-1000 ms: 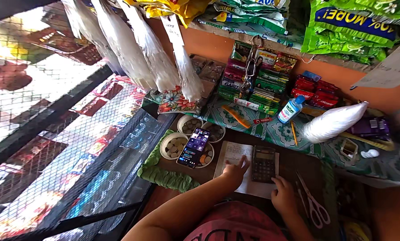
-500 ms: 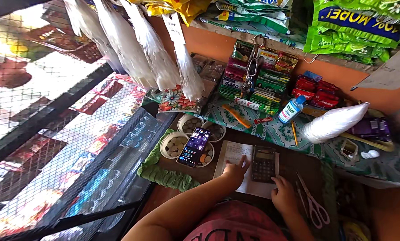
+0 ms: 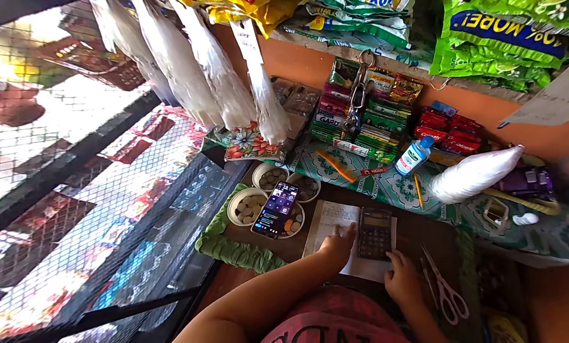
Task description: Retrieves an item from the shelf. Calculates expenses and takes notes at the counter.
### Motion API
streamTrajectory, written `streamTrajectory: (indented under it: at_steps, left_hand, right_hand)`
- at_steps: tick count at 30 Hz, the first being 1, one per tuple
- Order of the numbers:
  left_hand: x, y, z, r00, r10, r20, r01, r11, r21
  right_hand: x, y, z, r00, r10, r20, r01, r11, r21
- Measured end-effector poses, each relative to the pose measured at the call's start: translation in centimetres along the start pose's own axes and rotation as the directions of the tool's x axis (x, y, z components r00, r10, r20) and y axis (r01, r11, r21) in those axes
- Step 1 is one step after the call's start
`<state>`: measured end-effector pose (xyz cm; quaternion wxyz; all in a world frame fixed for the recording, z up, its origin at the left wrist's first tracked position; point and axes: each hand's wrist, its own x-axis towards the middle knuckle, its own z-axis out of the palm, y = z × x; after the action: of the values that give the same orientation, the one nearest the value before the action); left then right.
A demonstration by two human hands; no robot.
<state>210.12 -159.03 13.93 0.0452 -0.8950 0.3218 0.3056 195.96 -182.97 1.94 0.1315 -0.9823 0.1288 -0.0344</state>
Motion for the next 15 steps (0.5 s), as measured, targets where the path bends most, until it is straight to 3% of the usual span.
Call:
streamTrajectory:
  at_steps: [15]
  left_hand:
    - [-0.05, -0.33, -0.87, 0.998, 0.044, 0.053, -0.045, 0.999, 0.019]
  right_hand:
    - [0.90, -0.47, -0.33, 0.999, -0.001, -0.034, -0.001, 0.998, -0.060]
